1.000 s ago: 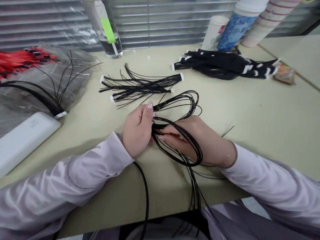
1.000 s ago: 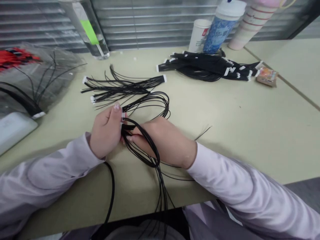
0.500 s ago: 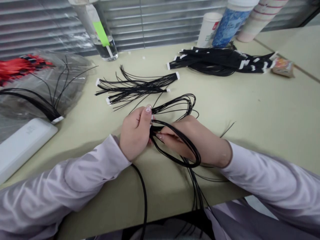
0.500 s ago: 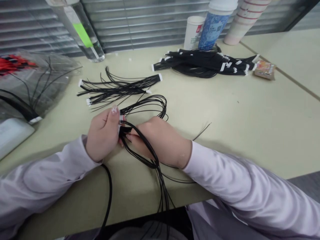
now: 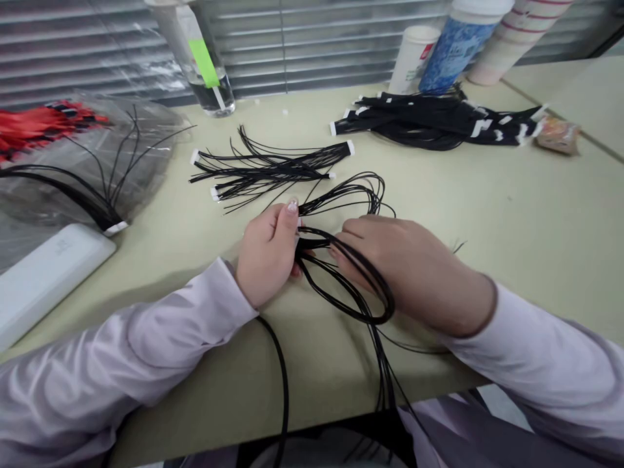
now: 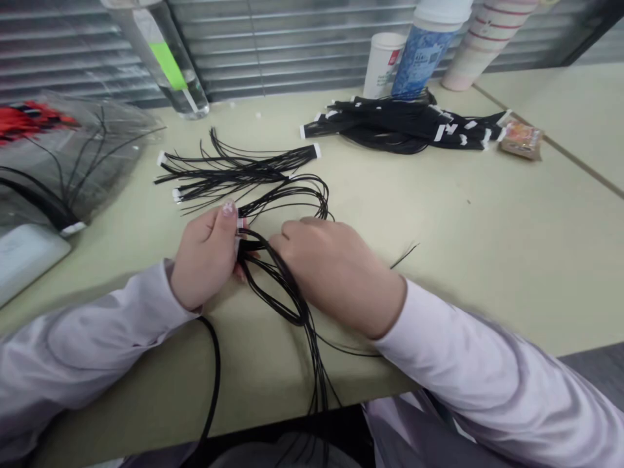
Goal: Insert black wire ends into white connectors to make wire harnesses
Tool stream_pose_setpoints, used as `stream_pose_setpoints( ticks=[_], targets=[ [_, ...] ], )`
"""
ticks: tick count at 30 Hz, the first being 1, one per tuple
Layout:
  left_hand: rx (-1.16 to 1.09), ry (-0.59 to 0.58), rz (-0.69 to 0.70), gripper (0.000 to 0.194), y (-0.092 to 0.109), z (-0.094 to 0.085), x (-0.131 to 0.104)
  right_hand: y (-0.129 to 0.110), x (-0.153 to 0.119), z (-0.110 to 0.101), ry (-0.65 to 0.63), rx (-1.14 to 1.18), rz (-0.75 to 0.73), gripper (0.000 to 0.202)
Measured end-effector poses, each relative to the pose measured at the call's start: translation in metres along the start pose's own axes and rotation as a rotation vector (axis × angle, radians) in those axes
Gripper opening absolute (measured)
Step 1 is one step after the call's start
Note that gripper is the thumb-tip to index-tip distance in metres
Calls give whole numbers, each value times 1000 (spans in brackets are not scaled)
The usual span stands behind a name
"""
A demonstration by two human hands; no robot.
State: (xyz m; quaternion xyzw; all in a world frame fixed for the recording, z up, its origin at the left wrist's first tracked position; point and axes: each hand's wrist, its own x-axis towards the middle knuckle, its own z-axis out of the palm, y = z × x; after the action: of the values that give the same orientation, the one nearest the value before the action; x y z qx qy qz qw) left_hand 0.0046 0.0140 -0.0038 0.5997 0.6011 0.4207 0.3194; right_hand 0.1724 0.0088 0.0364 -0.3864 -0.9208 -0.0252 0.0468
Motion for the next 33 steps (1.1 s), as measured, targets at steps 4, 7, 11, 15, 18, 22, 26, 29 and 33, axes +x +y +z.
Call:
stream_pose_setpoints(
  ticks=[4,7,11,15,18,22,26,29,33],
  targets=[
    [-52,-40,-88,44,1,1,1,23,-11,-30,-141,-72,162,22],
    [-73,-57,-104,44,0,1,1,35,-18,-44,262,-44,386,18],
    [-82,-63,-100,45,0,2,1,29,-13,-39,764,634,434,22],
    [-125,-63,-35,43,-1,1,-3,19,-6,-27,831,1075,357,23],
    [-182,-89,-19,42,-1,0,-7,19,-5,-22,496,1013,276,20],
    [-197,-102,-74,42,0,0,-9,18,-4,-9,252,597,147,10],
    [-198,-110,-91,44,2,0,-7,16,0,3,270,430,144,8],
    [-207,-106,-100,43,3,1,-6,16,1,2,265,455,127,11],
    [-209,-104,-120,40,3,1,-6,20,-1,-4,221,575,92,13]
  ],
)
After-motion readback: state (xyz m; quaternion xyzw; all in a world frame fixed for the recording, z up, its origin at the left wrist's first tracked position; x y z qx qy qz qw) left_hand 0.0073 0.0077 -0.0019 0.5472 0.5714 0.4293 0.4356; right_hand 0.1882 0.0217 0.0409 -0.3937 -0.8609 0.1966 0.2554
